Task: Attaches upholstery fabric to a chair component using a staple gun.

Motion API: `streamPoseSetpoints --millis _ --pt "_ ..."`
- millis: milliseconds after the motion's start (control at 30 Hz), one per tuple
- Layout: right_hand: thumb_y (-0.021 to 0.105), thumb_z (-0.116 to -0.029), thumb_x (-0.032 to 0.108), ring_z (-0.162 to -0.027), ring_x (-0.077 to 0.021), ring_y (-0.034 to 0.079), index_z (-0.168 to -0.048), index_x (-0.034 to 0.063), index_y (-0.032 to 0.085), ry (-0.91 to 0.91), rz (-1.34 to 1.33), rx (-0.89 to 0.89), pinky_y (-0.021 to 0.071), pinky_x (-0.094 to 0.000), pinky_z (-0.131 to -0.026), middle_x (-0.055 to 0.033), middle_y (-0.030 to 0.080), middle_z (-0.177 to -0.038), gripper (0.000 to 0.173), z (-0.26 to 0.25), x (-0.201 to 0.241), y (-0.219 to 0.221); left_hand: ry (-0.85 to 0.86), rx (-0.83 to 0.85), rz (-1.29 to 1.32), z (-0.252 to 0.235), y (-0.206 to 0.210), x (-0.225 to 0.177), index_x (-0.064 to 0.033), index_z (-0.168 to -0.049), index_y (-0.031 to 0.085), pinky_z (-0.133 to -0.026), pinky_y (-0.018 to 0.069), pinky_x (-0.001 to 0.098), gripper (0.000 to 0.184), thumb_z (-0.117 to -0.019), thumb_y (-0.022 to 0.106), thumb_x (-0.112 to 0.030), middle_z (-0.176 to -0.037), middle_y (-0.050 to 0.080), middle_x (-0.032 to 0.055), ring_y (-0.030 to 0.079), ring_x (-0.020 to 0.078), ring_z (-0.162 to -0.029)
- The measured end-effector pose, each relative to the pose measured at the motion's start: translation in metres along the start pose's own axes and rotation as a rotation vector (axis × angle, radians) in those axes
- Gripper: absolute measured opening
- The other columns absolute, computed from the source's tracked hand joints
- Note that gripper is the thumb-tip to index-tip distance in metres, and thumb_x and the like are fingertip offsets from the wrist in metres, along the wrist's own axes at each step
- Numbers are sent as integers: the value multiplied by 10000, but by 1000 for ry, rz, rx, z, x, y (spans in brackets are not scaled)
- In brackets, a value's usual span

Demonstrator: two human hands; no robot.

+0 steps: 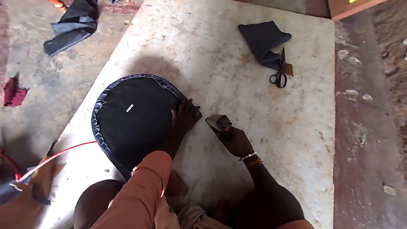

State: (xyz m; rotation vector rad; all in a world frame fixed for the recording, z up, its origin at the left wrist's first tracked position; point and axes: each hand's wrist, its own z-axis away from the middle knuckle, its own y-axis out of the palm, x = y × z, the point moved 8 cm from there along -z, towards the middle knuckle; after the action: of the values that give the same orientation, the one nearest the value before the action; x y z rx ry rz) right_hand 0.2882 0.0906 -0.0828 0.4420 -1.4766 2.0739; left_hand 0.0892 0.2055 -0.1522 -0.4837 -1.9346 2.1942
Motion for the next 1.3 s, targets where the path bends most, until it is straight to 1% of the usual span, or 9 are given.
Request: streamPoseSetpoints --millis 100,233,400,700,900,1033,1100,1167,1300 --pt "688 -953 392 -733 -249 695 -1038 115 677 -33 77 84 563 -503 -663 -80 685 -784 290 -20 6 9 3 2 30 1 1 1 -537 -1463 469 -1147 219 683 471 -1078 201 -581 -1686 270 -137 202 293 -1572" --pt "674 -954 412 -712 -251 693 -1050 116 681 -43 99 95 564 -507 -650 -75 684 -769 311 -34 11 20 3 27 65 1 1 2 -533 -1459 470 -1156 200 681 470 -1080 196 -580 -1691 251 -146 179 284 -1578" --pt "697 -947 376 -713 -268 694 -1032 96 685 -53 100 73 558 -520 -654 -94 683 -762 293 -36 18 23 7 41 46 0 0 2 -539 -1455 466 -1165 204 639 481 -1080 167 -574 -1689 244 -163 168 270 -1579" --pt "701 -948 355 -713 -283 691 -1012 68 682 -22 110 68 558 -523 -664 -112 682 -766 294 -39 24 23 16 38 52 0 3 3 -536 -1455 468 -1163 210 636 495 -1076 154 -586 -1691 241 -160 165 270 -1580" --pt "689 -954 341 -806 -302 709 -1071 72 674 35 173 130 565 -540 -737 -130 705 -854 293 -44 25 28 24 19 38 1 2 1 -498 -1449 493 -1161 221 626 504 -1081 157 -574 -1687 259 -149 187 260 -1575" --pt "703 -952 334 -746 -272 697 -1040 76 691 9 66 95 569 -523 -696 -112 695 -809 272 -39 21 18 30 -31 43 2 -1 2 -508 -1446 492 -1153 236 634 491 -1087 161 -553 -1677 282 -154 210 265 -1569" --pt "710 -936 318 -716 -251 693 -1012 80 702 -5 46 78 572 -512 -680 -98 692 -780 249 -33 18 14 27 -17 84 2 1 4 -475 -1492 458 -1157 243 646 489 -1095 179 -528 -1685 268 -145 205 265 -1571" --pt "719 -930 311 -721 -253 696 -1009 76 703 -17 58 83 571 -516 -690 -98 695 -782 249 -27 19 15 30 -40 102 3 3 5 -402 -1541 423 -1153 262 641 507 -1102 188 -494 -1683 280 -137 234 259 -1564" --pt "719 -929 297 -699 -237 687 -1008 84 695 -51 61 97 568 -497 -667 -86 685 -767 229 -29 27 23 34 -56 78 3 1 6 -339 -1566 392 -1155 254 632 514 -1109 185 -451 -1686 272 -132 231 246 -1564"
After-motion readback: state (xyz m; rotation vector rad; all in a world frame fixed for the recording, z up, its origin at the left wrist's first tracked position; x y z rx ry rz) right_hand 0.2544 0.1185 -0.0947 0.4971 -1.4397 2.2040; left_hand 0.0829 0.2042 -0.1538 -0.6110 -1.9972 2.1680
